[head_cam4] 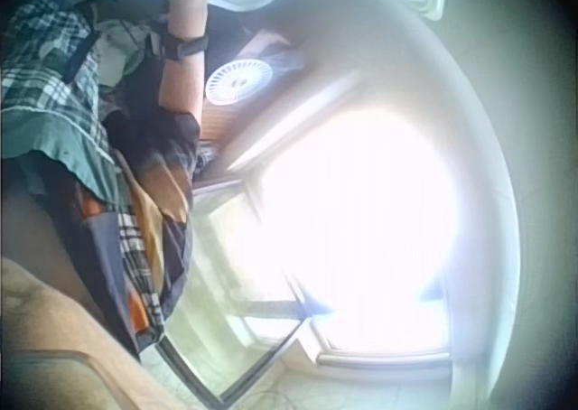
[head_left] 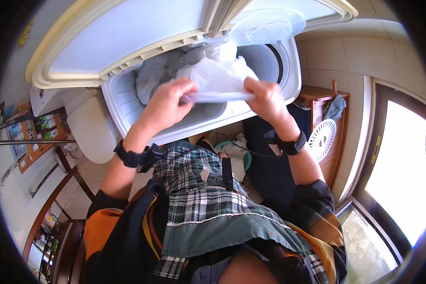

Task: The person transfers white linens from a washing machine drum into a spin-dryer tub, wrings one item out by hand, and secures the dryer lid.

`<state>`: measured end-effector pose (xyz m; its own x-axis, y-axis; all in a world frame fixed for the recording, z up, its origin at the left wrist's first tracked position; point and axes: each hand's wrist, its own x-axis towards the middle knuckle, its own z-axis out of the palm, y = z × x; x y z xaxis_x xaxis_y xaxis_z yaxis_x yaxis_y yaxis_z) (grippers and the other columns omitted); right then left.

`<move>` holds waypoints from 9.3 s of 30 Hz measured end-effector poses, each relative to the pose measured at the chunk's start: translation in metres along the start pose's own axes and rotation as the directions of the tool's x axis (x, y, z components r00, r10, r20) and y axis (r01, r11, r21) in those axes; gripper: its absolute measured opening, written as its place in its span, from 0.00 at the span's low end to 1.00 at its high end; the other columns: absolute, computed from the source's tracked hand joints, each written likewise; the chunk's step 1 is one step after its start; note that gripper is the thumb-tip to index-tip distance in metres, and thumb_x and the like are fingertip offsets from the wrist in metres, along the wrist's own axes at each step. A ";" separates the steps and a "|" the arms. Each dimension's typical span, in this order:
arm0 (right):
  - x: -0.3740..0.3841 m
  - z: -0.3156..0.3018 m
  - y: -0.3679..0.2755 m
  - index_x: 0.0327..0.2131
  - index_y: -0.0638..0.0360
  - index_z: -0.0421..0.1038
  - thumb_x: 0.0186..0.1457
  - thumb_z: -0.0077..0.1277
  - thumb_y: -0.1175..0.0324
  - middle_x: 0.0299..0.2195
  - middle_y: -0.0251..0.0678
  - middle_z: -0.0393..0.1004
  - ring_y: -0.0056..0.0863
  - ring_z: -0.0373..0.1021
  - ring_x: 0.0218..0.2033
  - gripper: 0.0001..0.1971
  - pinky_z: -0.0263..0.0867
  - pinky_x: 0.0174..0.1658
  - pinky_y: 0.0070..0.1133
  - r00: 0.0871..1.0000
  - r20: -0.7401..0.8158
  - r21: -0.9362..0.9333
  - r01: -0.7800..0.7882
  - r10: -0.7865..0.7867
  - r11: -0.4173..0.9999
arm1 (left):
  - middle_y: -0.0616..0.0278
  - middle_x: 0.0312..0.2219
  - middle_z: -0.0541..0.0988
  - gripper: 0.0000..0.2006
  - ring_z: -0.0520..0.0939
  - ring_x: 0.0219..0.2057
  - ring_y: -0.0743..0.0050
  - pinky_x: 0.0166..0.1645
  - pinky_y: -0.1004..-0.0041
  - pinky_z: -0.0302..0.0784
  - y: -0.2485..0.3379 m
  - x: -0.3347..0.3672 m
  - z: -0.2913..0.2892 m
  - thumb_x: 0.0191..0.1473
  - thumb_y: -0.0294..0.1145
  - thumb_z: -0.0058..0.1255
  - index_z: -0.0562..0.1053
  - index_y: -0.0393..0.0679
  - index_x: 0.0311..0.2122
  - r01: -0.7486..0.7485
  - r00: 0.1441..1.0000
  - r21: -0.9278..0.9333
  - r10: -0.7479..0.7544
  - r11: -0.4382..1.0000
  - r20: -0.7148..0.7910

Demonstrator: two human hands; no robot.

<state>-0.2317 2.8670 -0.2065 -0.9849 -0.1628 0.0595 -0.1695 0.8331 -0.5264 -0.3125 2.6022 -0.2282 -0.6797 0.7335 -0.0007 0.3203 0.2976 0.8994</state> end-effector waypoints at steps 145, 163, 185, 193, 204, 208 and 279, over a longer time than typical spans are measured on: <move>0.072 0.121 0.040 0.45 0.51 0.68 0.31 0.63 0.52 0.41 0.36 0.67 0.37 0.64 0.43 0.33 0.63 0.44 0.31 0.944 0.209 -0.238 0.301 -0.253 0.923 | 0.57 0.43 0.77 0.24 0.78 0.41 0.67 0.45 0.67 0.74 -0.134 0.085 0.122 0.61 0.55 0.37 0.71 0.43 0.47 0.279 0.687 -0.957 -0.680 -0.079 0.257; -0.082 -0.005 0.067 0.52 0.58 0.65 0.44 0.47 0.87 0.44 0.40 0.74 0.29 0.71 0.45 0.28 0.65 0.50 0.23 0.552 -0.677 0.359 -0.329 0.486 0.873 | 0.62 0.34 0.70 0.09 0.76 0.35 0.72 0.41 0.74 0.74 0.040 0.105 0.122 0.54 0.31 0.57 0.70 0.40 0.35 -0.085 0.987 -0.809 -0.063 0.581 -0.148; 0.029 0.172 0.252 0.38 0.65 0.73 0.45 0.57 0.49 0.41 0.50 0.75 0.44 0.70 0.46 0.26 0.65 0.49 0.32 0.924 0.153 0.156 -0.373 0.351 0.915 | 0.57 0.34 0.81 0.11 0.81 0.33 0.66 0.39 0.71 0.75 -0.194 0.000 0.031 0.54 0.33 0.53 0.76 0.40 0.41 0.529 0.844 0.196 -0.537 0.825 -0.018; 0.041 0.095 0.221 0.32 0.63 0.76 0.50 0.50 0.52 0.26 0.43 0.77 0.39 0.74 0.29 0.21 0.68 0.35 0.31 0.687 0.350 0.096 -0.702 0.637 0.705 | 0.56 0.32 0.81 0.12 0.81 0.34 0.64 0.41 0.70 0.74 -0.238 -0.024 0.020 0.52 0.35 0.55 0.77 0.41 0.39 0.666 0.743 0.008 -0.665 0.746 0.079; 0.012 0.044 0.175 0.60 0.59 0.59 0.59 0.48 0.53 0.53 0.53 0.68 0.46 0.66 0.54 0.30 0.62 0.55 0.30 0.715 0.253 0.043 -0.681 0.651 0.731 | 0.43 0.60 0.59 0.50 0.61 0.61 0.46 0.61 0.55 0.62 -0.383 -0.020 0.078 0.34 0.44 0.68 0.52 0.54 0.64 0.625 0.734 0.591 -0.642 0.510 -0.223; 0.023 0.031 0.147 0.54 0.63 0.66 0.60 0.50 0.61 0.45 0.46 0.74 0.32 0.72 0.46 0.22 0.66 0.49 0.24 0.777 0.167 0.396 -0.617 0.607 0.680 | 0.47 0.55 0.68 0.44 0.69 0.56 0.51 0.57 0.58 0.68 -0.404 -0.017 0.134 0.33 0.45 0.67 0.61 0.51 0.59 0.769 0.523 0.457 -0.851 0.446 -0.048; 0.084 0.200 -0.058 0.42 0.57 0.71 0.59 0.48 0.53 0.36 0.35 0.75 0.32 0.74 0.35 0.17 0.72 0.41 0.27 0.755 0.503 0.567 0.081 0.422 -0.820 | 0.53 0.35 0.72 0.19 0.74 0.37 0.49 0.43 0.60 0.69 -0.057 0.021 0.042 0.47 0.45 0.62 0.73 0.42 0.37 0.158 0.842 0.119 -0.071 0.980 -0.535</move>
<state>-0.2972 2.6998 -0.3405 -0.7965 -0.0370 -0.6035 0.0796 -0.9959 -0.0440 -0.3169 2.6263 -0.2983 -0.9481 0.2692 0.1694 0.2847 0.4806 0.8295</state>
